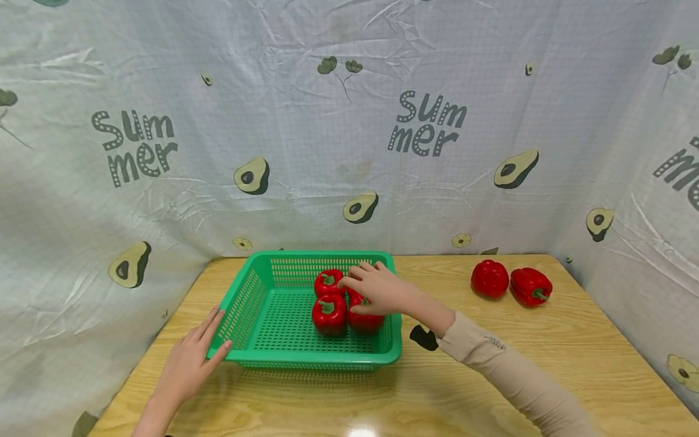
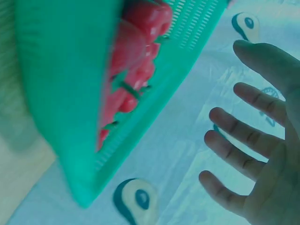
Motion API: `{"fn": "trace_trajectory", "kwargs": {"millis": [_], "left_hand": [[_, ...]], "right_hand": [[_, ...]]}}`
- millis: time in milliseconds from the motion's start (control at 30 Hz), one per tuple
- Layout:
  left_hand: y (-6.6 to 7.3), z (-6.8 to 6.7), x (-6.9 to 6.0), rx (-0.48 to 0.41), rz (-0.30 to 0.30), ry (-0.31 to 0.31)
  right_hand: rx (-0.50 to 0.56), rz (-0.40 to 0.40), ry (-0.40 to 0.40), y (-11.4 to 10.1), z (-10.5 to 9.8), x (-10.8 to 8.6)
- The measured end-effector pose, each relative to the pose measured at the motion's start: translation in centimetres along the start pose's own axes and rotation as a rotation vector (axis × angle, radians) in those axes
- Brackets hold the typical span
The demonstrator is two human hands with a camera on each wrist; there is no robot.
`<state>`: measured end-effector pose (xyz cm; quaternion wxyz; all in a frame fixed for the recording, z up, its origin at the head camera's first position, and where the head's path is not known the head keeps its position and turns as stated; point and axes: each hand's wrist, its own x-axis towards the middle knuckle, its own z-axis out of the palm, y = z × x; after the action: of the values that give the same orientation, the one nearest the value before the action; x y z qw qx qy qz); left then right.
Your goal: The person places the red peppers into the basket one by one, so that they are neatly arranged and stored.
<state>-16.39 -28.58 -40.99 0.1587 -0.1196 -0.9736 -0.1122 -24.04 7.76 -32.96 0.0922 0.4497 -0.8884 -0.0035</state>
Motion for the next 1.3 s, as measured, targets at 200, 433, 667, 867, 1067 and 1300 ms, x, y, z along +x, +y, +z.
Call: {"fn": "trace_trajectory", "kwargs": {"millis": [200, 433, 667, 867, 1067, 1300], "left_hand": [[-0.1, -0.1, -0.1, -0.005, -0.003, 0.008], [-0.3, 0.1, -0.3, -0.008, 0.02, 0.051], [-0.3, 0.1, -0.3, 0.006, 0.015, 0.038], [-0.2, 0.1, -0.2, 0.009, 0.011, 0.028], [-0.1, 0.1, -0.2, 0.002, 0.007, 0.023], [-0.1, 0.1, 0.0, 0.001, -0.002, 0.008]], "right_hand": [[-0.001, -0.043, 0.082, 1.2, 1.1, -2.5], [0.041, -0.031, 0.217, 2.9, 3.1, -5.8], [0.082, 0.044, 0.385, 5.8, 5.8, -9.6], [-0.005, 0.125, 0.433, 9.0, 7.9, -13.0], [-0.11, 0.198, 0.43, 11.4, 8.3, -15.5], [-0.226, 0.172, 0.432, 13.9, 8.4, -17.3]]}}
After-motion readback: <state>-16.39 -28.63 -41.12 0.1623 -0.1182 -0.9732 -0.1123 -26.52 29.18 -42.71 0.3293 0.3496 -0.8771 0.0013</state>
